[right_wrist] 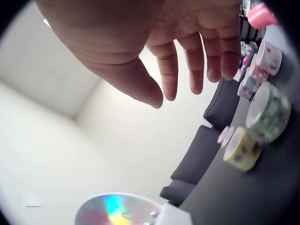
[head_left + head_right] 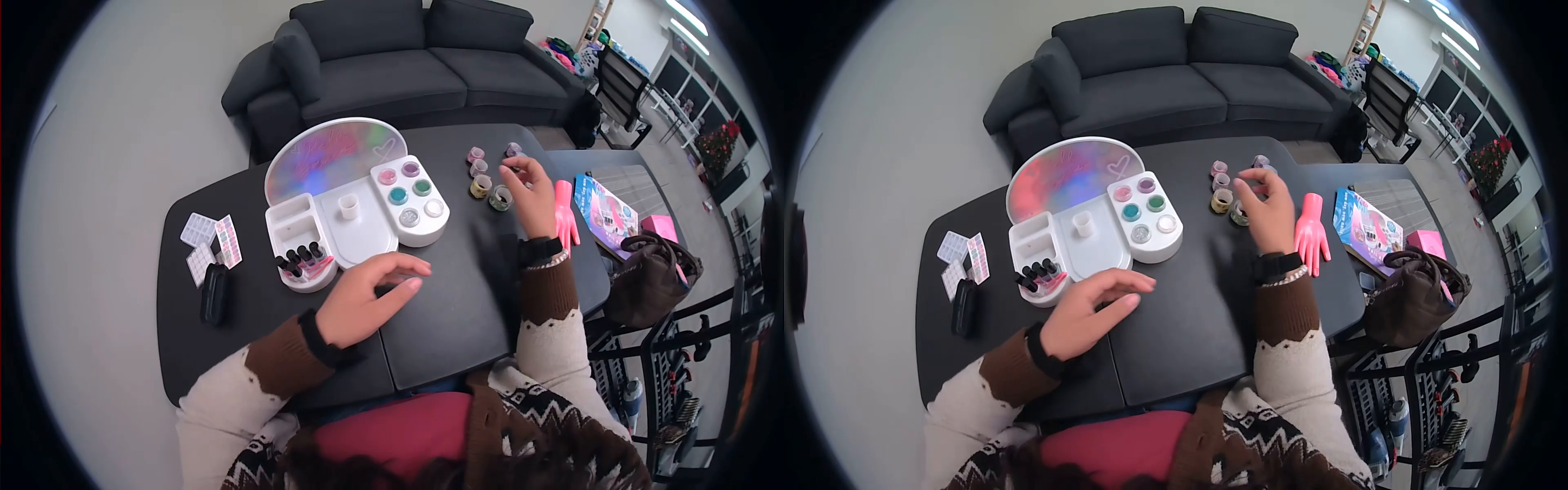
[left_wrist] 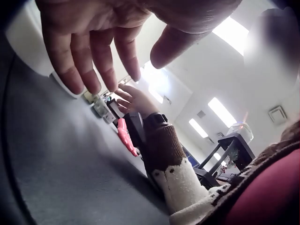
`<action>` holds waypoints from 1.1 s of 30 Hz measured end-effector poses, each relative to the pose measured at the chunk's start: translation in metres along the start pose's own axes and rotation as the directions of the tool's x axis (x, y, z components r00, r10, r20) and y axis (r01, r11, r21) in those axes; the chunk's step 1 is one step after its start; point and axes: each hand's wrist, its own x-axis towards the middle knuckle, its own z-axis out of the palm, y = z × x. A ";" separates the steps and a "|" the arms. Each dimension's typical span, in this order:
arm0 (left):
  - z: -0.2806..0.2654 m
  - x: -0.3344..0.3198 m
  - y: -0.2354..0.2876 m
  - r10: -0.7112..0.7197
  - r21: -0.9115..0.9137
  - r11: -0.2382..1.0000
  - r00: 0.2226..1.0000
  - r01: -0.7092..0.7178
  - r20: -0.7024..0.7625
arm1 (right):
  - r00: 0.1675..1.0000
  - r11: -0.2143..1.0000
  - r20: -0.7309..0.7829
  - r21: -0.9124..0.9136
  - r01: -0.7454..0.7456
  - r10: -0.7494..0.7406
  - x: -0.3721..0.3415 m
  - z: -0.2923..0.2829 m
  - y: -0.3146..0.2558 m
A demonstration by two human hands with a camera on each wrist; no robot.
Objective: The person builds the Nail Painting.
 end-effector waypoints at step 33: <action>0.031 0.041 -0.044 -0.155 -0.416 0.908 0.881 -0.051 -0.447 | 0.501 0.831 0.714 0.206 0.517 -0.489 -0.061 0.022 -0.097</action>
